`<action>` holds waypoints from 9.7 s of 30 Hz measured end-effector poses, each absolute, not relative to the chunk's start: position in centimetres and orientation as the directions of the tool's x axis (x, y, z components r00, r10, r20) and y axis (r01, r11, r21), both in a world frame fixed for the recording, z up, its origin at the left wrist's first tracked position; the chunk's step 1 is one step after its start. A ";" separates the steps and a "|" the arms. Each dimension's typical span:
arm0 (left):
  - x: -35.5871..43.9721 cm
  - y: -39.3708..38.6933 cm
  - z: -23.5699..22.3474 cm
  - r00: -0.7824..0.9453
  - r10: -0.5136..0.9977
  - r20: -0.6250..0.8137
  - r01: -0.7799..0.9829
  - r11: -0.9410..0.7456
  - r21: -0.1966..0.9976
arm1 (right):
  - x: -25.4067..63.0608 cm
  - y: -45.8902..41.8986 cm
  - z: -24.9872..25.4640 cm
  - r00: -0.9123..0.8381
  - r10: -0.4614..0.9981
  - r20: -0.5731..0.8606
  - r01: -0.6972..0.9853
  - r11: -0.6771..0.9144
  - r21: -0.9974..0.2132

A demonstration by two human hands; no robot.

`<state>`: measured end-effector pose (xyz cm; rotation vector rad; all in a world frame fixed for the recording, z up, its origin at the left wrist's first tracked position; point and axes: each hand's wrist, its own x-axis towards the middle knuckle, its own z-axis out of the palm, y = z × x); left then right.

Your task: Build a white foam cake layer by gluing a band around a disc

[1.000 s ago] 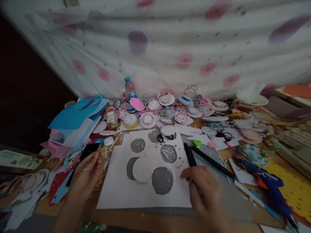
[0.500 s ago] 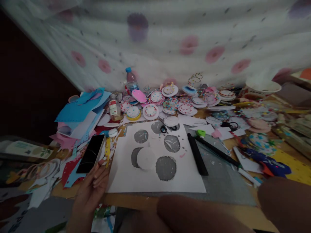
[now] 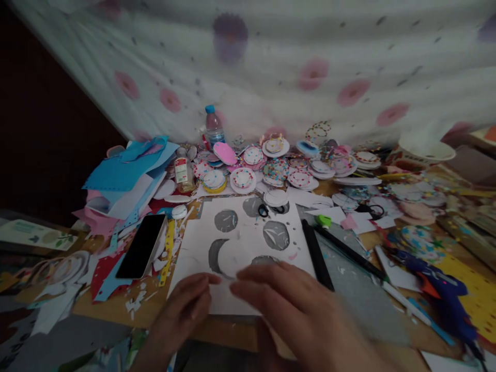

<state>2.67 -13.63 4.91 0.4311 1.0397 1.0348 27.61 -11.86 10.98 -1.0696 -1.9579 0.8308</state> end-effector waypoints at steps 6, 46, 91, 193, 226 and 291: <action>6.9 -13.9 3.4 0.256 0.760 -0.597 -0.030 0.624 0.781 | 23.4 -12.4 6.0 -0.372 0.923 0.101 0.495 0.289 -0.819; 3.3 -9.3 3.7 -0.329 0.944 -0.036 0.344 0.156 0.926 | 29.5 -12.0 1.2 0.039 0.983 -0.179 0.125 -0.182 -0.975; 6.2 -12.6 4.0 0.192 0.965 -0.181 -0.380 0.243 0.893 | 24.5 -11.3 4.2 -0.299 0.933 0.200 0.401 0.313 -0.861; 3.2 -4.5 2.9 0.209 0.970 0.123 0.785 -0.242 0.570 | 23.2 -2.5 1.1 -0.070 0.996 -0.054 -0.184 -0.066 -0.981; 4.7 -1.5 -0.5 0.403 0.833 -0.379 -0.268 0.503 0.821 | 22.4 -2.8 0.5 -0.052 0.996 -0.076 -0.148 -0.083 -0.986; 2.8 -0.5 1.2 0.548 0.829 0.113 -0.215 0.009 0.977 | 23.9 -2.6 0.2 -0.370 0.883 -0.289 -0.276 -0.401 -0.874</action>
